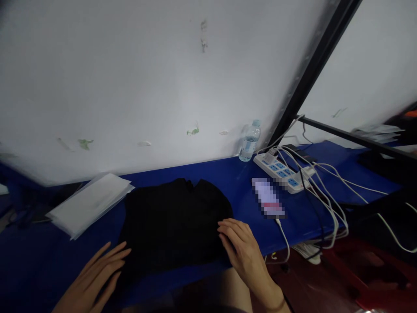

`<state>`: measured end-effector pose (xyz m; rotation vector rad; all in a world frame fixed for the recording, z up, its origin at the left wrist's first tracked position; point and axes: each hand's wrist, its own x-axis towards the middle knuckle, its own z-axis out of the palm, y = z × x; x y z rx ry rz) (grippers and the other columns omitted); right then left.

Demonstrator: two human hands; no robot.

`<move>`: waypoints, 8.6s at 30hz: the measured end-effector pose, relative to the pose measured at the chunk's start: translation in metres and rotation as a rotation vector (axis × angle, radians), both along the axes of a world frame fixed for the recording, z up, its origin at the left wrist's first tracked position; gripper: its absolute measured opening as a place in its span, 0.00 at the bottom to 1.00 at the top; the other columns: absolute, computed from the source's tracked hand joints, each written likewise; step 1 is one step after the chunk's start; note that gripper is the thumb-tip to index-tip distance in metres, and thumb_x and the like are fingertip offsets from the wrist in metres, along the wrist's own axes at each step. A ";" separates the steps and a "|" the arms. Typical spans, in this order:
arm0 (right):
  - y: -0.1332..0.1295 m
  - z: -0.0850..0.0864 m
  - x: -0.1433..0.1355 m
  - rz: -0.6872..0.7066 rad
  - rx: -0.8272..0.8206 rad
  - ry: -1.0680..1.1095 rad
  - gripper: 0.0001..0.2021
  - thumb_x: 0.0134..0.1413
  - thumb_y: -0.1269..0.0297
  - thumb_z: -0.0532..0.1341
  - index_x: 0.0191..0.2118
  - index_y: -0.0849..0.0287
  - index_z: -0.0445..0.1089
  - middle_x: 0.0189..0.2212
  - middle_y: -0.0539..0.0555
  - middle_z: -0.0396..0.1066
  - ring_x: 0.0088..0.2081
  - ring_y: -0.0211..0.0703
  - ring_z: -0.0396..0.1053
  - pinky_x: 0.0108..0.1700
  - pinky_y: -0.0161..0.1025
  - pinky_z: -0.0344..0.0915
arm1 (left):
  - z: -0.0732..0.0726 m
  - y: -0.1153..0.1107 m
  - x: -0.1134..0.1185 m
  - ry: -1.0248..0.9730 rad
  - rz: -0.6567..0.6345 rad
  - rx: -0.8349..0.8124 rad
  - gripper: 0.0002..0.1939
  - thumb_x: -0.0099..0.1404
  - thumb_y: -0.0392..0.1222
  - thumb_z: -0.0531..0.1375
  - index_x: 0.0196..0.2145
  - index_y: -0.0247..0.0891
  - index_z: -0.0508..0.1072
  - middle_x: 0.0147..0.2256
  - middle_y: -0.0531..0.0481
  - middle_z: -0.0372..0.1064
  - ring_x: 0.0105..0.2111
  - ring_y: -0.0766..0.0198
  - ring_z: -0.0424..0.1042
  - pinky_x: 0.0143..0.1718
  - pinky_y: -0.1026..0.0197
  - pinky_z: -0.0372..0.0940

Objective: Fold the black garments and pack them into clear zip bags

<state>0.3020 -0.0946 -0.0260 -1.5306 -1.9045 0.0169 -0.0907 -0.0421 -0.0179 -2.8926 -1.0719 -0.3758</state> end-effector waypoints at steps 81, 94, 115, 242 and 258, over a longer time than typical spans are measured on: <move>0.214 0.000 -0.043 0.216 -0.176 0.183 0.11 0.57 0.57 0.57 0.39 0.54 0.74 0.35 0.50 0.75 0.39 0.43 0.70 0.45 0.43 0.65 | -0.005 0.140 0.013 -0.484 0.495 -0.026 0.10 0.65 0.40 0.54 0.41 0.41 0.73 0.33 0.50 0.71 0.39 0.54 0.69 0.45 0.49 0.63; 0.130 0.020 -0.028 0.336 -0.107 -0.020 0.07 0.59 0.65 0.56 0.38 0.52 0.71 0.44 0.53 0.75 0.53 0.49 0.66 0.53 0.53 0.63 | -0.001 0.063 0.008 -0.366 0.277 -0.293 0.05 0.66 0.37 0.51 0.34 0.44 0.66 0.53 0.51 0.69 0.61 0.55 0.59 0.59 0.45 0.58; 0.098 0.007 0.015 0.136 -0.157 0.219 0.07 0.60 0.61 0.56 0.39 0.52 0.71 0.45 0.52 0.74 0.56 0.48 0.64 0.56 0.50 0.62 | 0.010 0.008 0.009 -0.255 0.142 -0.343 0.18 0.66 0.43 0.57 0.53 0.50 0.66 0.60 0.51 0.62 0.63 0.53 0.54 0.59 0.45 0.59; 0.076 0.024 -0.148 0.141 -0.135 0.161 0.18 0.64 0.57 0.51 0.51 0.60 0.70 0.46 0.61 0.74 0.48 0.53 0.71 0.51 0.51 0.67 | 0.006 0.070 0.032 -0.609 0.494 -0.450 0.13 0.65 0.52 0.56 0.38 0.42 0.75 0.35 0.52 0.73 0.37 0.60 0.70 0.39 0.60 0.64; 0.117 0.004 -0.144 -0.066 -0.512 0.282 0.34 0.42 0.46 0.67 0.49 0.70 0.72 0.45 0.69 0.73 0.52 0.67 0.66 0.51 0.53 0.64 | 0.009 0.161 -0.070 -0.618 0.607 -0.419 0.12 0.53 0.50 0.61 0.24 0.39 0.70 0.23 0.55 0.67 0.26 0.61 0.67 0.29 0.62 0.60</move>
